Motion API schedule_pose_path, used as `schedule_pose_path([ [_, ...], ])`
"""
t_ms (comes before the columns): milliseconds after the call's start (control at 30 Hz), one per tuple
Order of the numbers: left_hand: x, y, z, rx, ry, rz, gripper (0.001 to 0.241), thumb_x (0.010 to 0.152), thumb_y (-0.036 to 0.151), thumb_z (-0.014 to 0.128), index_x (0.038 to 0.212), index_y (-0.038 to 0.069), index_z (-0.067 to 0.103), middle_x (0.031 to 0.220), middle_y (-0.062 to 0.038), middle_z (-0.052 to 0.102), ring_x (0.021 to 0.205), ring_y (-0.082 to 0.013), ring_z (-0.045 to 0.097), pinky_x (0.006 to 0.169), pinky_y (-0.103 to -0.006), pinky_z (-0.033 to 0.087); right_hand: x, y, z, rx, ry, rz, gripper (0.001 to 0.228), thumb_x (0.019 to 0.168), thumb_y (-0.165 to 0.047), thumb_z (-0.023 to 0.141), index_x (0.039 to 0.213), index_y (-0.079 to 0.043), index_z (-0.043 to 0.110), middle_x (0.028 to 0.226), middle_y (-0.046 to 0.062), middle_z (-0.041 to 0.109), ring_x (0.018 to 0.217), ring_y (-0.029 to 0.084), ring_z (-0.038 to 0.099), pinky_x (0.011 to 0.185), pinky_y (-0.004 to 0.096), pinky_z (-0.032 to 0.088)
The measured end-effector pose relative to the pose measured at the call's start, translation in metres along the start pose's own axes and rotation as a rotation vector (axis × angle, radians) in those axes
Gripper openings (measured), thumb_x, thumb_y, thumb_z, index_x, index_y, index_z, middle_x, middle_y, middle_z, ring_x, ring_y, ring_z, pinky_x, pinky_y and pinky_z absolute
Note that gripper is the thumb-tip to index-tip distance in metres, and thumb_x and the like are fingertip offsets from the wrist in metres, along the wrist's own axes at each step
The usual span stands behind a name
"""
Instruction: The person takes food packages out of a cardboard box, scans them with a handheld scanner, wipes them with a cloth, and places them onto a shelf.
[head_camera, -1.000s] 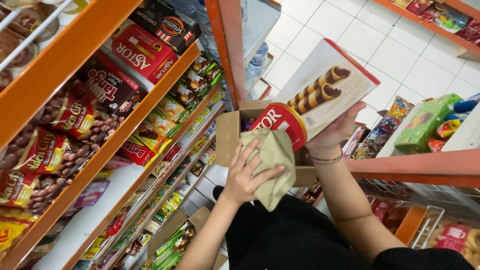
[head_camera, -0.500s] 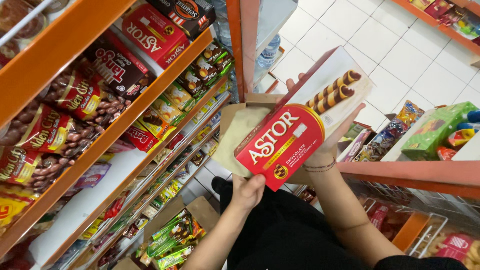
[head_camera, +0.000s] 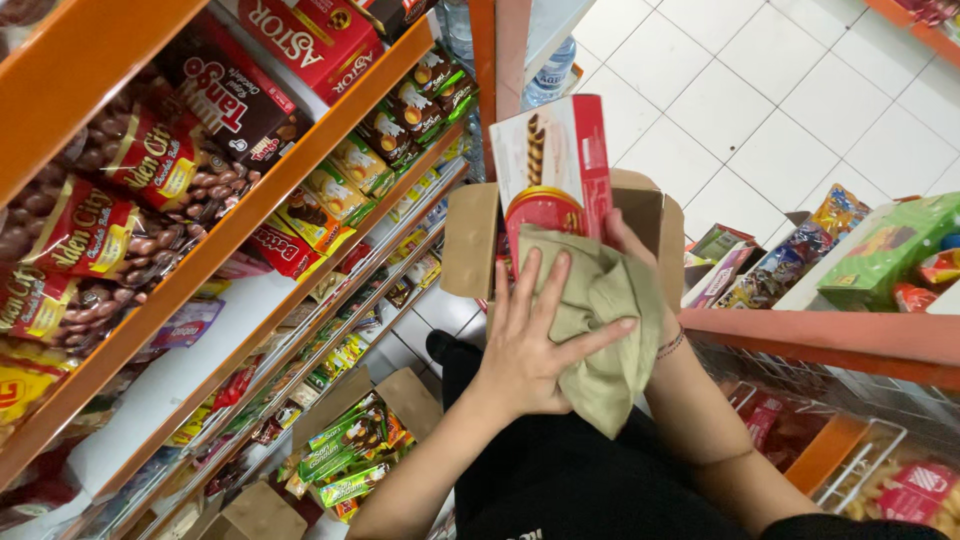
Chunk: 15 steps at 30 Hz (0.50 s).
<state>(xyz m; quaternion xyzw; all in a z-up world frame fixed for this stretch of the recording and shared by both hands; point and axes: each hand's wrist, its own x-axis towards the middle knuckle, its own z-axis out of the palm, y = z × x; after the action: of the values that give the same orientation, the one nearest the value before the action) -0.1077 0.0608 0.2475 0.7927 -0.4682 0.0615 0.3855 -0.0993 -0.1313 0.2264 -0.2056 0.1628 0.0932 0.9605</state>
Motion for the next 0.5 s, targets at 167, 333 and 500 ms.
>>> schedule_pose_path([
  [167,0.022,-0.001,-0.008,0.043,-0.008,0.022,0.067,0.083,0.063,0.069,0.145,0.041,0.058,0.168,-0.014,0.032,0.158,-0.0443,0.025,0.128,-0.0703,0.013,-0.007,0.001,-0.021,0.078,-0.012,-0.02,0.067,0.108,-0.053,0.031,0.154,-0.005,0.04,0.148,0.019,0.055,0.133,0.035,0.056,0.112,0.052,0.046],
  [333,0.053,-0.019,-0.023,-0.104,0.132,-0.257,0.06,0.098,0.055,0.06,0.153,0.037,0.046,0.171,-0.011,0.03,0.165,-0.0339,0.026,0.136,-0.0671,0.018,-0.012,0.019,-0.068,-0.345,-0.041,-0.254,0.063,0.116,-0.05,0.034,0.153,0.001,0.042,0.154,0.021,0.051,0.143,0.038,0.049,0.122,0.053,0.043],
  [500,0.038,-0.017,-0.013,0.003,0.054,0.103,0.062,0.084,0.039,0.071,0.145,0.035,0.058,0.163,-0.008,0.037,0.148,-0.0317,0.035,0.124,-0.0608,0.023,-0.014,0.011,-0.049,0.116,-0.148,-0.106,0.069,0.11,-0.055,0.037,0.154,-0.002,0.044,0.148,0.023,0.055,0.133,0.039,0.056,0.111,0.053,0.05],
])
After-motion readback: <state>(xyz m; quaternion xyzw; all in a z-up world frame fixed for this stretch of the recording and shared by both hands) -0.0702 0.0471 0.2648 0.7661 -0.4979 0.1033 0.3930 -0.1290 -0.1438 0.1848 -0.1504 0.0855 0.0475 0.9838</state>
